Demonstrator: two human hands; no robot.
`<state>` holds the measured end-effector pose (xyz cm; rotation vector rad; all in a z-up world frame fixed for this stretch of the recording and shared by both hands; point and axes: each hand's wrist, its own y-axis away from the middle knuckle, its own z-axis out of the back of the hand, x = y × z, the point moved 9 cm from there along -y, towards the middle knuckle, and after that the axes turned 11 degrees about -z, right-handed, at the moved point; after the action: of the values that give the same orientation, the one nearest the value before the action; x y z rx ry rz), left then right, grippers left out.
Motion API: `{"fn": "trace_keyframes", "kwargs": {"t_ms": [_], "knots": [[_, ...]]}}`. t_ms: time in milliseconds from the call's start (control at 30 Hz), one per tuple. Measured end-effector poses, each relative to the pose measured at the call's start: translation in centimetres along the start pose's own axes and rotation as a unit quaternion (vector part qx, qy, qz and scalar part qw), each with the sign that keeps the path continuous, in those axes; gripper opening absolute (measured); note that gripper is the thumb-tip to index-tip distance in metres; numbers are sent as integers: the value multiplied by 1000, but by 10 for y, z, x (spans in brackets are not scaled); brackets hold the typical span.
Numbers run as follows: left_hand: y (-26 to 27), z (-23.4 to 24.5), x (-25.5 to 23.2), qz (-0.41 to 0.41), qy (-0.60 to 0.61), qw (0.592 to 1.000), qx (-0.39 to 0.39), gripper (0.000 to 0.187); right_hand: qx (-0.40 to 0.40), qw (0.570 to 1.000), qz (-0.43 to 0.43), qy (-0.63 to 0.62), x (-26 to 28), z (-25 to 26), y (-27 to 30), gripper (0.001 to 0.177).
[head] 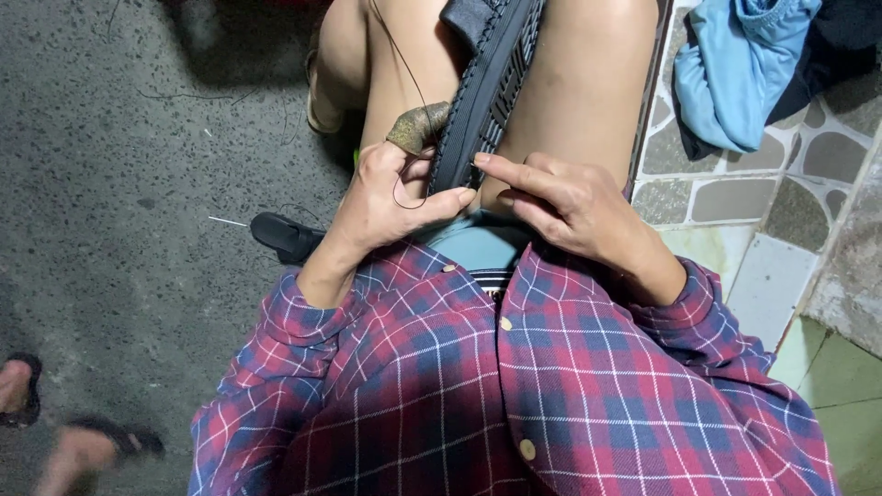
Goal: Hand-stitching the sole of a black sandal using a cobbler's needle and thread.
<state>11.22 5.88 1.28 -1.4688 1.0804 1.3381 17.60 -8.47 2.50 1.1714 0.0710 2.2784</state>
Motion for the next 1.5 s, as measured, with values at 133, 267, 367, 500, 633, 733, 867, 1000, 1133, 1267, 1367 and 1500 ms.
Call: {"fn": "trace_keyframes", "kwargs": {"t_ms": [133,267,367,500,633,733,867,1000,1133,1267,1367,1500], "knots": [[0,4,1,3,-1,1000,-3,48,11,999,9,42,0,0,-1,42],[2,14,3,3,-5,1000,-17,47,-29,993,34,110,5,7,1,39],[4,17,5,5,-4,1000,-27,47,-38,991,44,121,3,10,2,39],[4,15,8,10,1,1000,-29,46,-32,998,48,40,2,11,-1,39],[4,16,9,9,3,999,-36,46,-27,998,50,-33,10,12,-10,34],[4,15,10,14,2,999,-32,46,-30,997,47,-56,19,17,-14,33],[5,10,11,20,2,1000,-19,46,-29,998,58,-1,29,21,-14,32],[7,8,10,23,-1,1000,-10,45,-39,996,75,-20,39,24,-18,28],[9,8,10,24,-2,1000,-6,45,-48,996,72,-34,36,22,-21,27],[9,6,12,30,-5,1000,8,45,-49,994,70,-65,34,22,-24,27],[10,9,13,35,-8,999,16,45,-42,995,66,-69,33,22,-25,27],[11,8,23,64,13,998,21,49,-11,993,37,-115,25,20,-29,27]]}}
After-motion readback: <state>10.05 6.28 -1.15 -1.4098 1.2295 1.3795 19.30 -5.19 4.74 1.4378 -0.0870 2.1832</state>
